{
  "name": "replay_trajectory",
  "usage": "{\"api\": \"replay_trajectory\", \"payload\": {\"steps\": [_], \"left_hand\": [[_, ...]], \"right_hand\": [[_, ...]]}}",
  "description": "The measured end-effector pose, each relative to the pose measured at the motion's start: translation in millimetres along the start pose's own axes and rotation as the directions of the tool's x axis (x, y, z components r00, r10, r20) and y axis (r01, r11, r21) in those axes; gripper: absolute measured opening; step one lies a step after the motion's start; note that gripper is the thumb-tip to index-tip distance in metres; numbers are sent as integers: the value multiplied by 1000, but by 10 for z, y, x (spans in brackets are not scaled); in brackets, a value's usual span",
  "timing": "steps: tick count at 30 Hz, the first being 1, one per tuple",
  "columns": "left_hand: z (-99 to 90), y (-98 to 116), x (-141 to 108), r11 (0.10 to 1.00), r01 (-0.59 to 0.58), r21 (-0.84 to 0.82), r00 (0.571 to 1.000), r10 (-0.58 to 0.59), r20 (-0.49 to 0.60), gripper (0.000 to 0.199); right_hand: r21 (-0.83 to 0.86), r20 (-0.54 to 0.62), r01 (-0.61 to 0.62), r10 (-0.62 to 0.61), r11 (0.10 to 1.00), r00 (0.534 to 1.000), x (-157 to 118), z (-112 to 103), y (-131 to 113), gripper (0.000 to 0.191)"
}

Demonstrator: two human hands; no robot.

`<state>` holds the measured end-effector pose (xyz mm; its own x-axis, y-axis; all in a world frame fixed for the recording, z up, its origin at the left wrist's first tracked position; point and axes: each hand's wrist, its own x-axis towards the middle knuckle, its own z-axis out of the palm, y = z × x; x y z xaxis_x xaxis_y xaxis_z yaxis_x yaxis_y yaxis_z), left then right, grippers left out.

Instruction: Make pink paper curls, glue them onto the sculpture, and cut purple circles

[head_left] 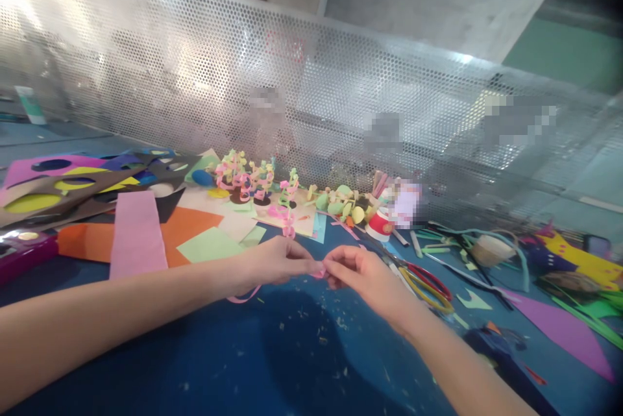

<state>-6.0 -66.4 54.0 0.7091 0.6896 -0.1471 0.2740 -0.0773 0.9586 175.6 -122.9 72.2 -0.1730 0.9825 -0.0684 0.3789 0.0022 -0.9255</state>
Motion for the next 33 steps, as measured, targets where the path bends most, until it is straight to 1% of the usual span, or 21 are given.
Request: {"api": "replay_trajectory", "payload": {"steps": [3, 7, 13, 15, 17, 20, 23, 28, 33], "left_hand": [[7, -9, -2, 999, 3, 42, 1000, -2, -24, 41], [7, 5, -12, 999, -4, 49, 1000, 5, -25, 38], [8, 21, -18, 996, -65, 60, 997, 67, -32, 34], [9, 13, -15, 995, -77, 66, 995, 80, -54, 31], [6, 3, -10, 996, -63, 60, 995, 67, -67, 31], [-13, -1, 0, 999, -45, -21, 999, 44, -29, 33], [-41, 7, 12, 994, -76, -83, 997, 76, 4, 26], [-64, 7, 17, 994, -94, -56, 994, 96, 44, 21], [-71, 15, 0, 995, -97, -35, 992, 100, 81, 24]], "right_hand": [[-33, 5, 5, -5, 999, 1000, -22, 17, -37, 18], [-51, -19, -15, 14, 999, 1000, -30, 36, -60, 16], [23, -33, 13, -13, 1000, 999, -10, 61, 2, 16], [17, -19, 11, -11, 1000, 1000, -5, 56, 16, 17], [-11, -8, 9, -9, 1000, 1000, -3, 42, 16, 18], [-48, -15, 14, -14, 999, 1000, -3, 16, 2, 20], [-69, -28, 14, -16, 998, 999, -1, -1, -9, 23], [-61, -13, 16, -17, 998, 1000, 11, -9, 12, 25], [-39, -1, 9, -9, 999, 1000, 14, -30, 36, 25]]}}
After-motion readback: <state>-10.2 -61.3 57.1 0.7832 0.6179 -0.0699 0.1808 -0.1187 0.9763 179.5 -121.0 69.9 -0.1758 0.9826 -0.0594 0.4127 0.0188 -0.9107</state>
